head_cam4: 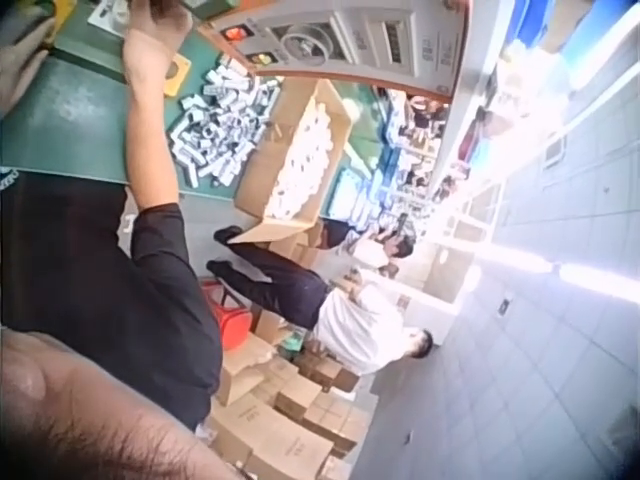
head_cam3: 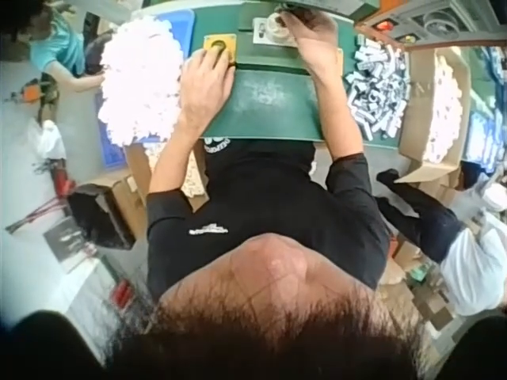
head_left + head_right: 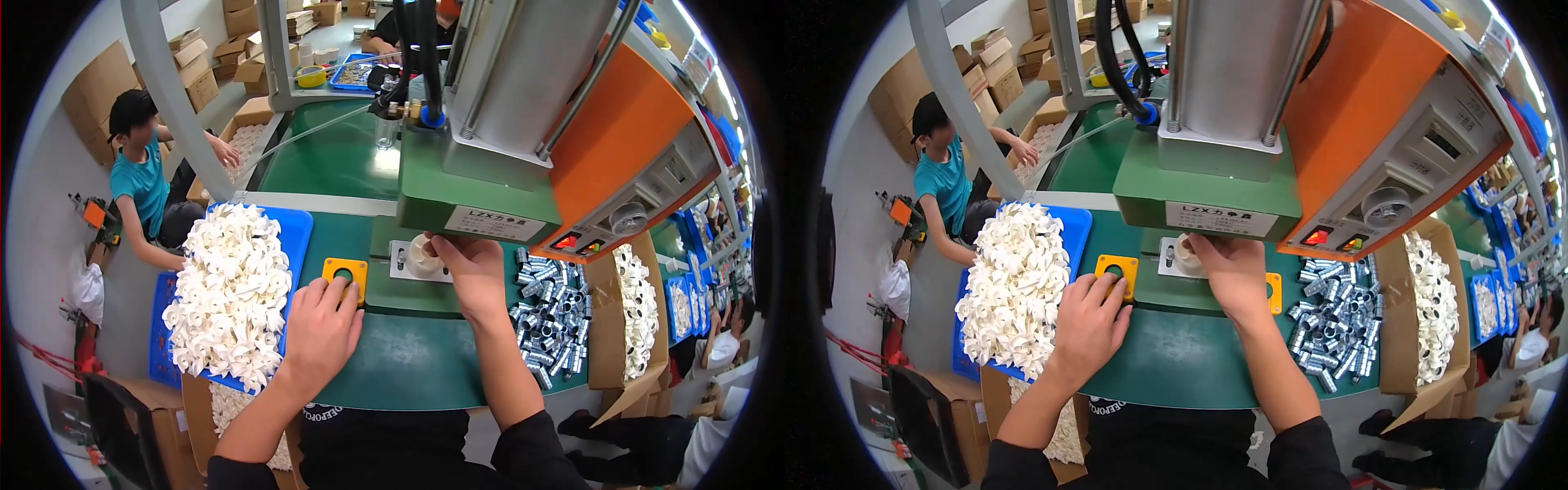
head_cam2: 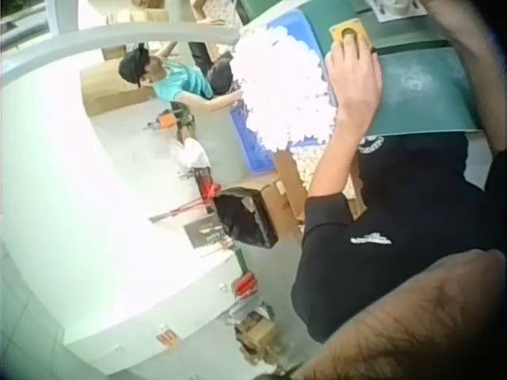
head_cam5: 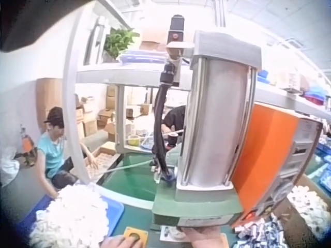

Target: The person assembles plastic components and metal cylinders into finished assemblies using an industrial pneumatic press machine, taking parts from blue trays and placing the completed assemblies into cardboard boxes.

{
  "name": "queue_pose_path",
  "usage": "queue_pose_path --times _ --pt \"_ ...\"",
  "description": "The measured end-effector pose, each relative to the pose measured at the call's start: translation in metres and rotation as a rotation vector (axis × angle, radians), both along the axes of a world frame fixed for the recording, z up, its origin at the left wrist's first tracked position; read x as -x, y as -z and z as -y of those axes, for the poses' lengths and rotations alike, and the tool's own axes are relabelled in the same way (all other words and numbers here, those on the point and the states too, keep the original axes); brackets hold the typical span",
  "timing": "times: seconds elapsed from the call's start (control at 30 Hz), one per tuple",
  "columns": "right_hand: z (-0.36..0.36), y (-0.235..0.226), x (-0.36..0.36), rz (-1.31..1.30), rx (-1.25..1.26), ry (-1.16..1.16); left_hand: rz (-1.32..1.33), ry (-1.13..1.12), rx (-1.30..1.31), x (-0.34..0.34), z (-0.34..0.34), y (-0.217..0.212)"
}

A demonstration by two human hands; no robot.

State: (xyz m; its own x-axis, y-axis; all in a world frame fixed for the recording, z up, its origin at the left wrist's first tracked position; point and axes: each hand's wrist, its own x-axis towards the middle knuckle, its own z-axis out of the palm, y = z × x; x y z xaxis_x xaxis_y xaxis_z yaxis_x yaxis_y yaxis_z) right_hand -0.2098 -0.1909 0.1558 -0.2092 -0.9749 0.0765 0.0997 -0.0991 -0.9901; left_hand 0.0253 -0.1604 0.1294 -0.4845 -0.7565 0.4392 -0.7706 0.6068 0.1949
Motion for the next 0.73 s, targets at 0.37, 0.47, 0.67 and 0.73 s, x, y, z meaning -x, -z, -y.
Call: queue_pose_path --times 0.37,0.47,0.67,0.73 --pt "-0.018 0.018 -0.001 0.061 0.204 -0.061 -0.009 -0.012 -0.004 -0.004 0.005 0.004" --pt "-0.036 0.025 0.023 -0.113 0.303 -0.014 -0.023 0.016 0.020 0.001 0.008 0.001" --pt "-0.076 0.054 0.075 -1.253 0.225 0.347 -0.022 0.011 -0.025 -0.002 0.010 0.005" --pt "-0.086 0.077 0.089 -1.282 0.179 0.243 -0.008 0.038 -0.022 -0.004 0.011 0.006"
